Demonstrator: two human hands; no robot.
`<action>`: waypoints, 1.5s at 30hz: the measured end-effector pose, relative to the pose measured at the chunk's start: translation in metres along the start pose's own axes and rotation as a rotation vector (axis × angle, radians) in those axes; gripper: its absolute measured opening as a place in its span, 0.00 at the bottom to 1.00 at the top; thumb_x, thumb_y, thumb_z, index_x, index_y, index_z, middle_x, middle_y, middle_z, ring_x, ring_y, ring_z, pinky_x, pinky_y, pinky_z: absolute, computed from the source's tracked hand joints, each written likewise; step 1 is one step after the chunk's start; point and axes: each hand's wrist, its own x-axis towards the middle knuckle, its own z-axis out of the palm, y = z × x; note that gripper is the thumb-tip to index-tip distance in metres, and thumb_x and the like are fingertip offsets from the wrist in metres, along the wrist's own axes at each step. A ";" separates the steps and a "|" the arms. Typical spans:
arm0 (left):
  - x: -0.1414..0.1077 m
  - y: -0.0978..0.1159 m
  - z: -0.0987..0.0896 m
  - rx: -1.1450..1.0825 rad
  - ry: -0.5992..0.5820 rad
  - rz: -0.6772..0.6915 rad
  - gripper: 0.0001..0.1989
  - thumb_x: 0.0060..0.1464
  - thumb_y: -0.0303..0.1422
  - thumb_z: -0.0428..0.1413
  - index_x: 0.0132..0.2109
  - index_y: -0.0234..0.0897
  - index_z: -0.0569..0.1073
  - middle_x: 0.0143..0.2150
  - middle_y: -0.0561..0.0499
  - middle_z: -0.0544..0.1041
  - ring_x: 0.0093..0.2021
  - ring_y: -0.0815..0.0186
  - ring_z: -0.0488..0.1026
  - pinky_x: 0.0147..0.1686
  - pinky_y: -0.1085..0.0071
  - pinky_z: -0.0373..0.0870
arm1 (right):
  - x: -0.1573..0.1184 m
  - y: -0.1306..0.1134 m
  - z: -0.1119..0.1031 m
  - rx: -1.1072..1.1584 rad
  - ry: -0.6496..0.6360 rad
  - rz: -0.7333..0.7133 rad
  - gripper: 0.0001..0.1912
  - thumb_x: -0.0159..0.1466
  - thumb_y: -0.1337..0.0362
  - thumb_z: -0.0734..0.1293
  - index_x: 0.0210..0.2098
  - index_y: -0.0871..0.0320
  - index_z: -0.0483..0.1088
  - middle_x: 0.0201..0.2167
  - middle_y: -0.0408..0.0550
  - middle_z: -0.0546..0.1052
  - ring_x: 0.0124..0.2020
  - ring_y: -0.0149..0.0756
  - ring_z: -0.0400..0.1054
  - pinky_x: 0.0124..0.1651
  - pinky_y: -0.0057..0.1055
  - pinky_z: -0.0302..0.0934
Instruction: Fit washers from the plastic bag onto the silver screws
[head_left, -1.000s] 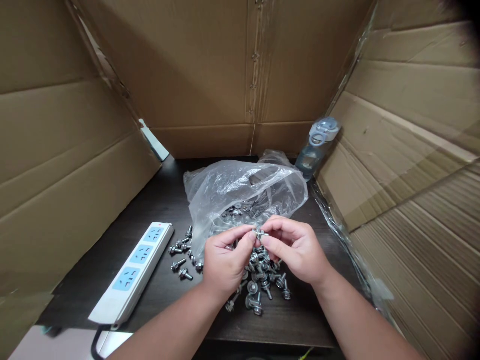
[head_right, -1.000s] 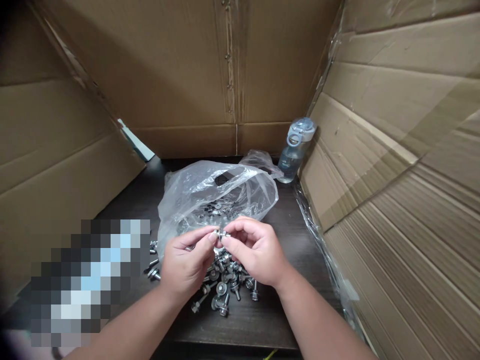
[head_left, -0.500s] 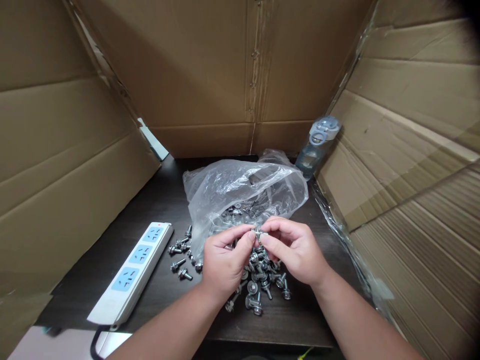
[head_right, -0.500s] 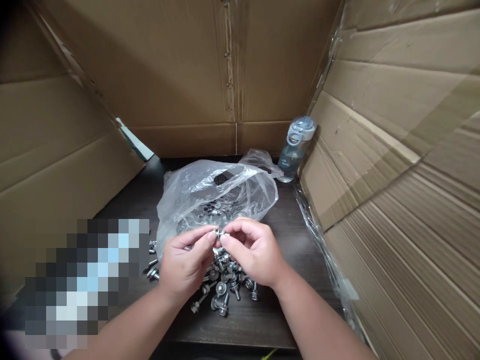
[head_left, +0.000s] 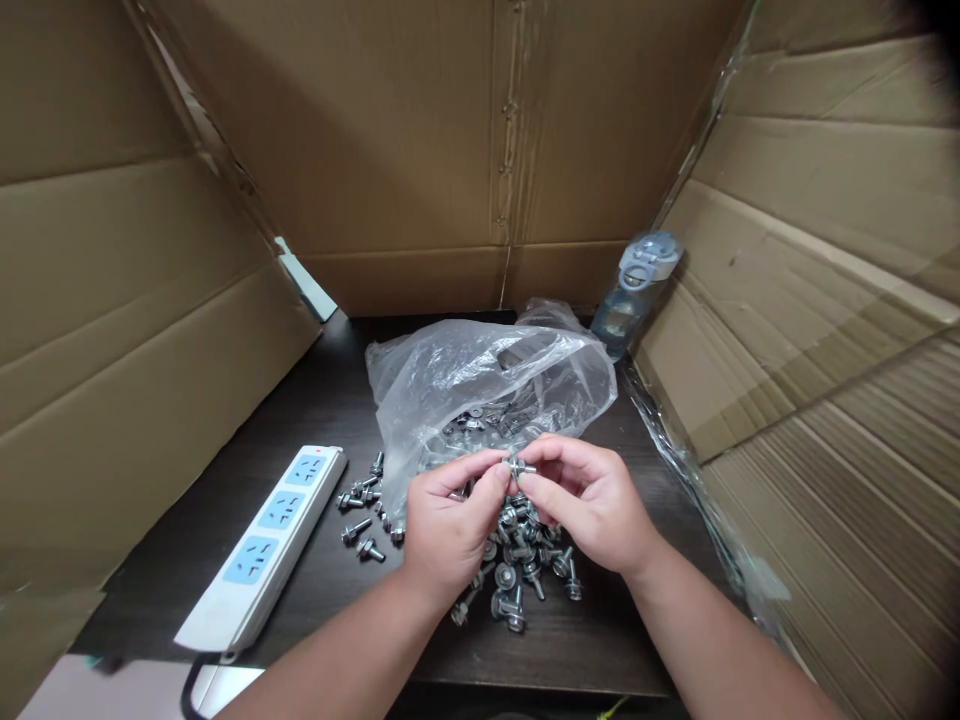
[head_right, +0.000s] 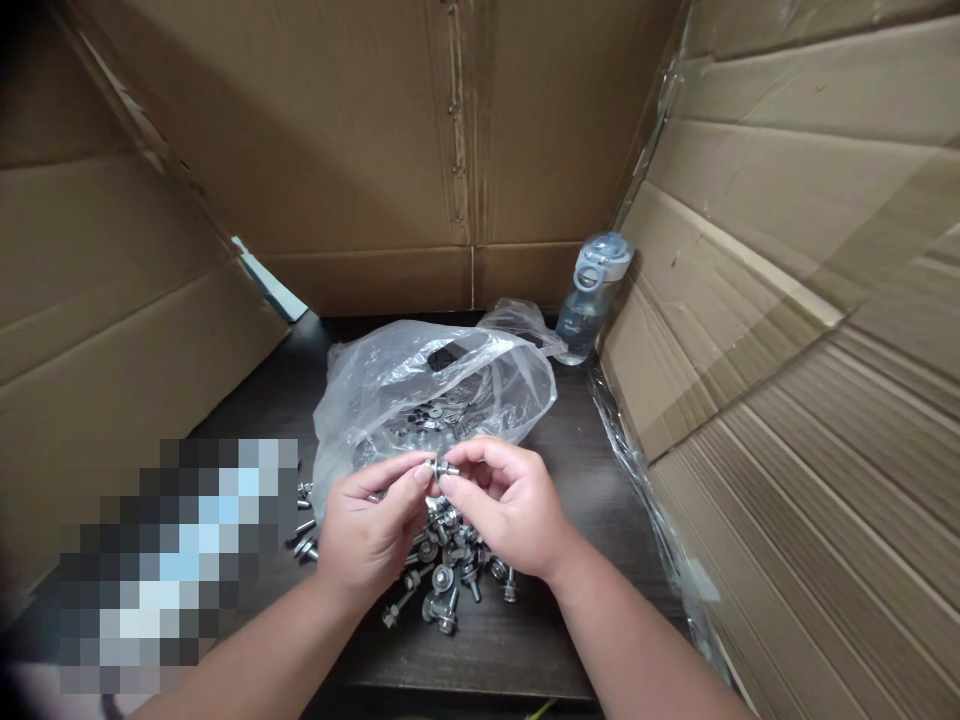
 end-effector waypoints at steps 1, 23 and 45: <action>0.000 0.001 0.000 0.012 -0.001 0.001 0.16 0.48 0.40 0.62 0.39 0.31 0.80 0.25 0.47 0.76 0.19 0.74 0.63 0.19 0.77 0.60 | 0.001 0.001 0.000 -0.029 -0.008 -0.005 0.07 0.62 0.64 0.68 0.34 0.63 0.71 0.23 0.43 0.70 0.19 0.23 0.61 0.21 0.22 0.57; 0.000 -0.001 0.002 -0.074 -0.007 -0.046 0.16 0.48 0.40 0.63 0.39 0.32 0.80 0.24 0.50 0.75 0.16 0.78 0.57 0.16 0.78 0.56 | 0.000 0.007 -0.005 0.029 0.003 0.038 0.11 0.65 0.58 0.65 0.35 0.62 0.68 0.18 0.40 0.66 0.17 0.24 0.59 0.20 0.22 0.55; 0.000 0.001 0.001 0.054 -0.012 0.022 0.14 0.48 0.40 0.62 0.37 0.31 0.80 0.25 0.48 0.76 0.20 0.73 0.65 0.19 0.77 0.62 | 0.002 0.003 -0.001 -0.075 -0.016 0.007 0.11 0.64 0.61 0.66 0.29 0.63 0.70 0.20 0.42 0.67 0.18 0.23 0.60 0.22 0.22 0.56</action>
